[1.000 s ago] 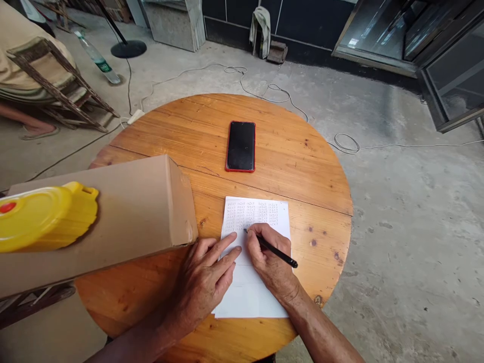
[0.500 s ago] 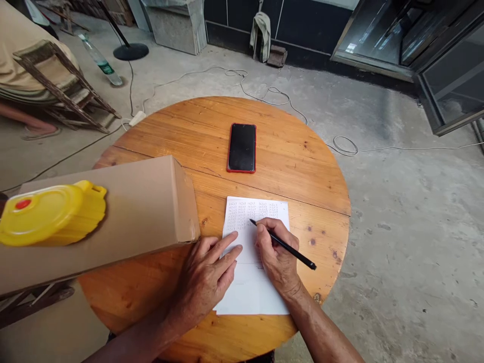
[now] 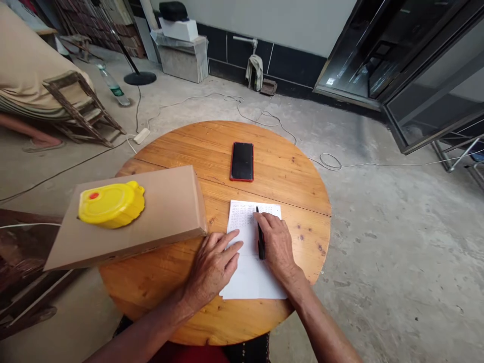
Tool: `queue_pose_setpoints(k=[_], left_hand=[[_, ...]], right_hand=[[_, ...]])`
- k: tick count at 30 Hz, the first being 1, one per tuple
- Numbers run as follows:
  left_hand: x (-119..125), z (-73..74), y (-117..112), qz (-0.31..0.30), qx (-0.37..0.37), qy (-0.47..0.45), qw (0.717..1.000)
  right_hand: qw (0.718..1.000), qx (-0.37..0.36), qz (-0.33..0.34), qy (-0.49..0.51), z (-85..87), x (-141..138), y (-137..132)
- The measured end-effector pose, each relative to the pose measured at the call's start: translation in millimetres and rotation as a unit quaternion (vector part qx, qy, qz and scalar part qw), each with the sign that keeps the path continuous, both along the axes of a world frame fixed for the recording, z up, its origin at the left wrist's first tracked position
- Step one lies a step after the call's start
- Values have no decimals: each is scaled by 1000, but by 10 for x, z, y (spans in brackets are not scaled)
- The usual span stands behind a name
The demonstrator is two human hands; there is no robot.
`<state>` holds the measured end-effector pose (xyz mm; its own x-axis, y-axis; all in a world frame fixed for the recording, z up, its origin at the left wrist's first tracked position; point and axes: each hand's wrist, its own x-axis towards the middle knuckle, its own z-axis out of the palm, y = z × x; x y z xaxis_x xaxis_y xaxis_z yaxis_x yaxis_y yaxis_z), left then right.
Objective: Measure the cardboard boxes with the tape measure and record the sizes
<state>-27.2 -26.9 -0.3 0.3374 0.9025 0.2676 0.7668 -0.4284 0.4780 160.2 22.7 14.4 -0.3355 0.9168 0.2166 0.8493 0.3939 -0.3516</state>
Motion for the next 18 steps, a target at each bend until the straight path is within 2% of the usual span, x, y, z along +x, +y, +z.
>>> queue_pose_setpoints(k=[2, 5, 8, 13, 18], left_hand=[[2, -6, -8, 2, 6, -5, 1000], [5, -29, -21, 11, 14, -4, 1000], [9, -51, -28, 23, 10, 6, 1000], [-2, -23, -64, 23, 13, 23, 999], [-53, 28, -256, 9, 5, 49, 999]], right_hand=[[992, 11, 21, -123, 46, 11, -37], [982, 23, 41, -181, 53, 24, -139], [990, 28, 11, -141, -2, 58, -339], [992, 72, -82, -67, -174, 123, -843], [985, 83, -141, -61, -329, 145, -1169]])
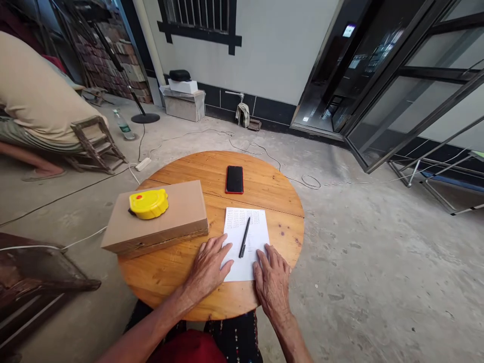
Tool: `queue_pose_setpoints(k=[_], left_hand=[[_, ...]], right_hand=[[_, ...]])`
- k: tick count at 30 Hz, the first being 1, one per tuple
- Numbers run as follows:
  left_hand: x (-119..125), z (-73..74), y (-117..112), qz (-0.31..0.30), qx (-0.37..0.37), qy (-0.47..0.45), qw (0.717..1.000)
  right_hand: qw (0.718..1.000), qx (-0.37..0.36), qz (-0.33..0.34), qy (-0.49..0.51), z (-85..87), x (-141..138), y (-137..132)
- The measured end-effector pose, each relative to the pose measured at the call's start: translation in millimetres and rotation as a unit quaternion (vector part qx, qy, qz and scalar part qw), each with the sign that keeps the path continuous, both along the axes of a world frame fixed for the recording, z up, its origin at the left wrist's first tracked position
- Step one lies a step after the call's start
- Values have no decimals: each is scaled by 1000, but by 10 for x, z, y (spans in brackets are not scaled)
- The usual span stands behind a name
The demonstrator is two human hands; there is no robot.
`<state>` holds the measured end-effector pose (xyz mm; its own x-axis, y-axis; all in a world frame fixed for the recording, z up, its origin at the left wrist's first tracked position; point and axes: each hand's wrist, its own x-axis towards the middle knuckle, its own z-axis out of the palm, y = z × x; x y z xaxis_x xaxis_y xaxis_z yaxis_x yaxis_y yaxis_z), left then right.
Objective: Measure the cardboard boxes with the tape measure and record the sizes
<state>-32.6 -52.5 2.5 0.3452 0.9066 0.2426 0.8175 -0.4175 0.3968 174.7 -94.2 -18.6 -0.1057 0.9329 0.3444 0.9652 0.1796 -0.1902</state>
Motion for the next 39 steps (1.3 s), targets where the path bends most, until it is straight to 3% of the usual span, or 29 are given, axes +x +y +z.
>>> queue_pose_setpoints(k=[7, 15, 21, 24, 28, 33, 36, 39], left_hand=[[34, -92, -249, 22, 0, 25, 999], [31, -164, -260, 25, 21, -6, 999], [-12, -162, -276, 23, 8, -57, 998], [-30, -151, -282, 22, 2, -71, 997], [-53, -142, -299, 24, -3, -91, 996], [-54, -169, -308, 40, 5, -111, 993], [-48, -209, -271, 47, 13, -136, 990], [-53, -255, -234, 49, 17, -154, 987]], right_hand=[[1000, 31, -3, 3, -116, 18, 18], [999, 37, -23, 27, -149, 6, 32], [991, 41, -26, 122, -147, 49, 46], [980, 55, -40, 188, 17, -1, 87], [971, 62, -3, 230, 460, -325, 228], [963, 62, 129, 228, 991, -1078, 623], [959, 48, 191, 204, 1185, -1625, 905], [964, -8, 210, 164, 1319, -2143, 1088]])
